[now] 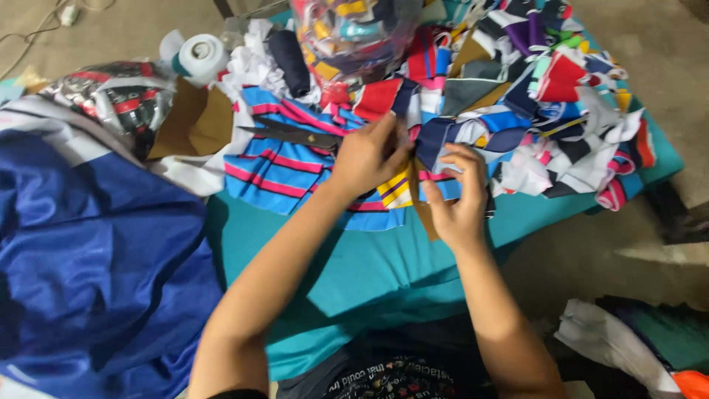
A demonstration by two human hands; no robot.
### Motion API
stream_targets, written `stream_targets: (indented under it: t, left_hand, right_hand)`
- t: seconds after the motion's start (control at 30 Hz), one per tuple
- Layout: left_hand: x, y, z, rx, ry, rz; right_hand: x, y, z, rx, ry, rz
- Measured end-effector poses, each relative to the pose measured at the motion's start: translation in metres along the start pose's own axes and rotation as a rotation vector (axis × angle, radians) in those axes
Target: Sorting, aligning, and cutting various fabric scraps into specific shapes using industrial scissors on a work table.
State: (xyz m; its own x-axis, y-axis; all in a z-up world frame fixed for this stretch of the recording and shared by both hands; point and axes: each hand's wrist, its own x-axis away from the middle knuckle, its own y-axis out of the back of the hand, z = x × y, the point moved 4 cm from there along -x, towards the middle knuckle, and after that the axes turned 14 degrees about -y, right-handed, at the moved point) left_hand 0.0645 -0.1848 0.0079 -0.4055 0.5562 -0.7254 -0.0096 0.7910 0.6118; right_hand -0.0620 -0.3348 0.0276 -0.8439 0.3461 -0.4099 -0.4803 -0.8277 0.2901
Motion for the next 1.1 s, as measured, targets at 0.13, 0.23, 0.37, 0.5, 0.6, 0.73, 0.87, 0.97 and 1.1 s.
stream_targets:
  t: [0.13,0.23,0.37,0.5,0.6,0.73,0.87,0.97,1.1]
  left_hand:
    - [-0.021,-0.025,-0.011,-0.044,-0.082,0.159]
    - [-0.011,-0.036,0.001,-0.116,-0.089,0.136]
    - [-0.001,-0.033,0.01,-0.12,0.021,-0.028]
    - [-0.002,-0.002,0.014,-0.056,0.173,-0.379]
    - [-0.001,0.008,0.015,-0.074,0.201,-0.47]
    - [-0.005,0.006,0.012,-0.133,0.29,-0.271]
    - [0.008,-0.024,0.028,-0.226,0.185,-0.033]
    - [0.011,-0.04,0.014,-0.079,-0.091,-0.106]
    - [0.0,-0.037,-0.032,0.12,-0.271,-0.113]
  right_hand:
    - [-0.003,-0.001,0.005,0.061,0.003,-0.013]
    - [-0.002,0.0,-0.005,0.034,-0.054,-0.046]
    - [0.006,0.0,-0.027,-0.068,-0.193,-0.069]
    - [0.004,-0.002,-0.032,-0.098,-0.212,-0.068]
    - [0.006,-0.003,-0.031,-0.084,-0.229,-0.049]
    - [0.008,-0.008,-0.033,-0.039,-0.211,-0.003]
    - [0.008,-0.011,-0.032,-0.044,-0.24,0.05]
    - [0.009,-0.012,-0.032,-0.087,-0.241,0.062]
    - [0.01,-0.009,-0.069,-0.267,-0.399,0.096]
